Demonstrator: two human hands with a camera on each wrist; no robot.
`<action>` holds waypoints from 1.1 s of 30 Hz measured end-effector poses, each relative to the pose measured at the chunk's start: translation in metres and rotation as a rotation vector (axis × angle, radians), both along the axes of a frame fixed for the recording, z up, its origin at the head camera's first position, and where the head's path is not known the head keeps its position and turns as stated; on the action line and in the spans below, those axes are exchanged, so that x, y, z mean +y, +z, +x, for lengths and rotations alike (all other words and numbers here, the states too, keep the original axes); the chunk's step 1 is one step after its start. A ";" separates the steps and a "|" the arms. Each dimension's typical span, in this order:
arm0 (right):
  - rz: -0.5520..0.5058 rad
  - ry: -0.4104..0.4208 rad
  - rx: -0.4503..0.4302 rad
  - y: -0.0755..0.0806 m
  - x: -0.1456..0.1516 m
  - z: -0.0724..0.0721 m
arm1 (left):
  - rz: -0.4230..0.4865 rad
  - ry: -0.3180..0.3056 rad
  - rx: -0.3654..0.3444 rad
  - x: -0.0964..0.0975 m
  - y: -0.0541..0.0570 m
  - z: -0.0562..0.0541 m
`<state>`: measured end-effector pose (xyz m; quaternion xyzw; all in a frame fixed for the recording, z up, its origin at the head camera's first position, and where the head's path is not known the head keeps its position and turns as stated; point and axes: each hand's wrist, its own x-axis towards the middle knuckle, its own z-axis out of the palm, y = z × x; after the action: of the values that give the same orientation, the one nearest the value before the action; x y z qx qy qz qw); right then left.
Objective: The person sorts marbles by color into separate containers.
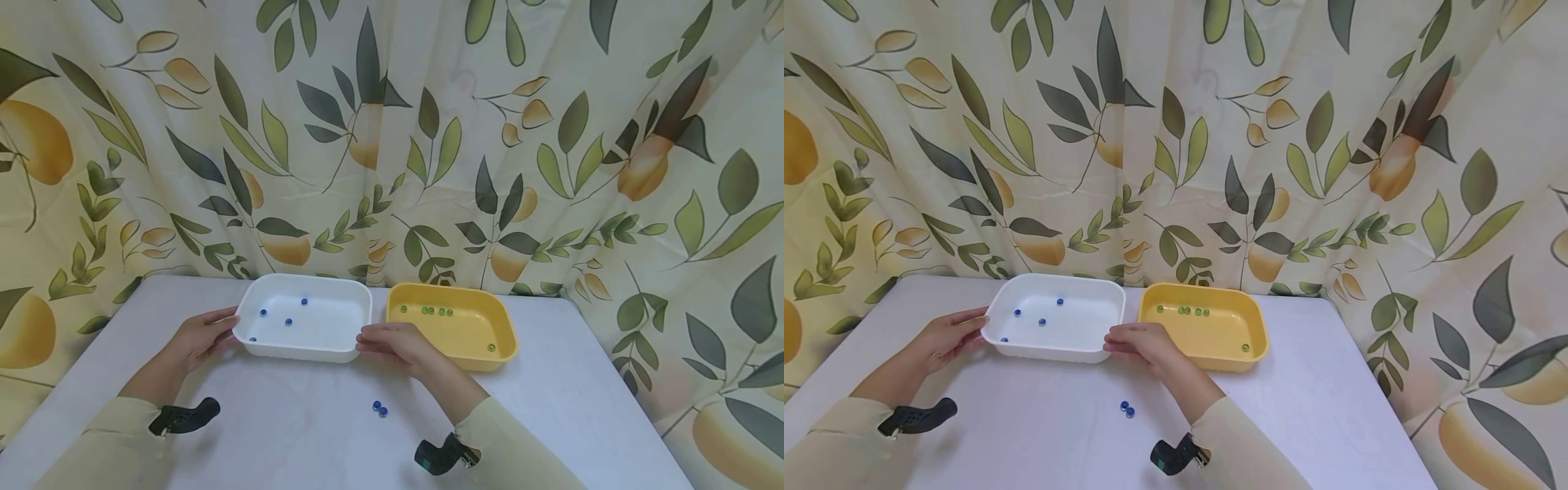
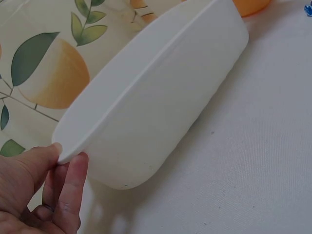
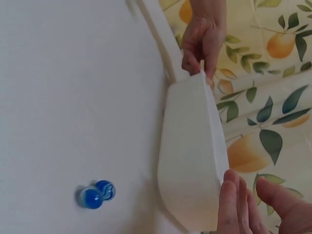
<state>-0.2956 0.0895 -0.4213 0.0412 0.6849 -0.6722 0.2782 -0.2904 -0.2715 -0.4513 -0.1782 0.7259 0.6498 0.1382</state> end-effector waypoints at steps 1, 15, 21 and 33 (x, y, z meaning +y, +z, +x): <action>0.001 0.005 0.007 -0.001 0.003 0.002 | 0.000 0.000 -0.001 0.000 0.000 0.000; 0.015 0.085 0.053 -0.011 0.045 0.038 | -0.028 0.007 -0.008 0.000 -0.005 0.002; 0.007 0.062 0.065 -0.018 0.056 0.047 | -0.009 0.011 -0.005 0.001 -0.003 0.002; 0.082 0.001 0.115 -0.037 0.059 0.065 | 0.022 0.019 0.005 0.001 0.000 0.002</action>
<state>-0.2307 0.1480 -0.4582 0.0136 0.7268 -0.6447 0.2367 -0.2881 -0.2707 -0.4511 -0.1821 0.7173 0.6594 0.1323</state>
